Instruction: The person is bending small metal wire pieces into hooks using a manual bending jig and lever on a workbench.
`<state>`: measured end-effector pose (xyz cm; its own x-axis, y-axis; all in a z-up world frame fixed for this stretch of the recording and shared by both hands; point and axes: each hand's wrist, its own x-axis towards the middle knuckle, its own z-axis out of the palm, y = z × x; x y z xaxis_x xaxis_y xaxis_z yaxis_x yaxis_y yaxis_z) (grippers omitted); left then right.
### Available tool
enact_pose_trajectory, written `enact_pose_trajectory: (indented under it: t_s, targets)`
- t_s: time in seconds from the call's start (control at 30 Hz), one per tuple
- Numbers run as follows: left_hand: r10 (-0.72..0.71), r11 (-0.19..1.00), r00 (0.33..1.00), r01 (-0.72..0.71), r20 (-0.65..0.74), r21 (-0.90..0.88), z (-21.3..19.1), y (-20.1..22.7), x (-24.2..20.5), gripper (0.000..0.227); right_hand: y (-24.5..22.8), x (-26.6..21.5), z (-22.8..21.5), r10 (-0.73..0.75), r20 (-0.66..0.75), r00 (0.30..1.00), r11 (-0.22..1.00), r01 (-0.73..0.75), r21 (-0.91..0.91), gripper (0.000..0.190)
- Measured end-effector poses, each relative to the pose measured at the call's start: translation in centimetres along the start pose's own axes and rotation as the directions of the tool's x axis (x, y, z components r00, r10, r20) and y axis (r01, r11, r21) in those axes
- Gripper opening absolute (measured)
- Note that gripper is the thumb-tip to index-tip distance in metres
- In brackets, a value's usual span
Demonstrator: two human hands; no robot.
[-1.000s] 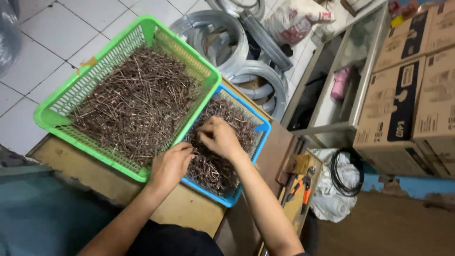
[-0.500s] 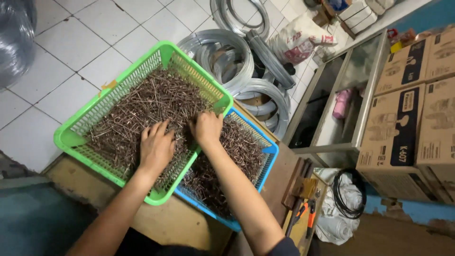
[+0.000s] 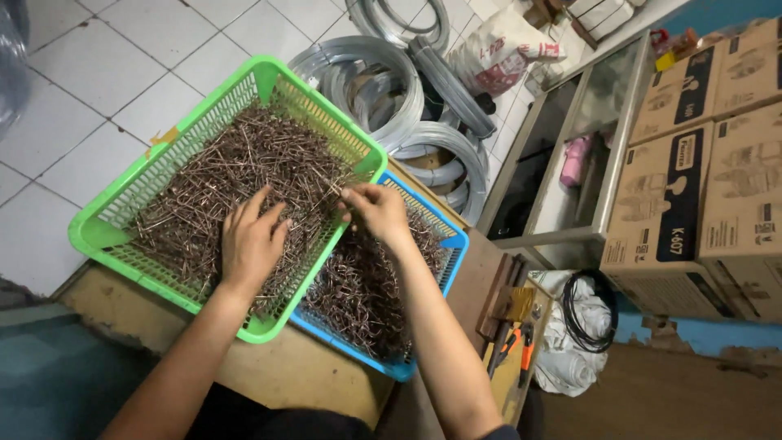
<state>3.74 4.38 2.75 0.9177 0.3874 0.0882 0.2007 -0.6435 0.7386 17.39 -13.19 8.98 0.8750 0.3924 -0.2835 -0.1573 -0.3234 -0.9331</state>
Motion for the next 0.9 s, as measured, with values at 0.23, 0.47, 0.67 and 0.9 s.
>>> enact_pose_trajectory:
  t_s: [0.23, 0.47, 0.67, 0.9]
  targets:
    - [0.213, 0.927, 0.976, -0.214, -0.037, -0.307, -0.7, 4.1, -0.3, 0.044, 0.4, -6.6, -5.1, -0.133, -0.052, 0.99, 0.967, 0.118, -0.226, 0.03]
    - [0.55, 0.8, 0.829, -0.488, 0.102, -0.349, 4.4, 9.0, -1.4, 0.016, 7.5, -12.6, -10.5, 0.021, -0.314, 0.949, 1.0, -0.022, 0.003, 0.025]
    - [0.642, 0.749, 0.735, -0.539, 0.219, -0.387, 10.0, 13.4, -4.3, 0.011, 13.1, -18.6, -14.8, 0.215, -0.405, 0.889, 0.918, -0.043, 0.393, 0.034]
    - [0.71, 0.675, 0.685, -0.593, 0.167, -0.439, 15.5, 19.1, -7.9, 0.013, 17.6, -24.7, -19.8, 0.313, -0.448, 0.838, 0.874, -0.07, 0.482, 0.039]
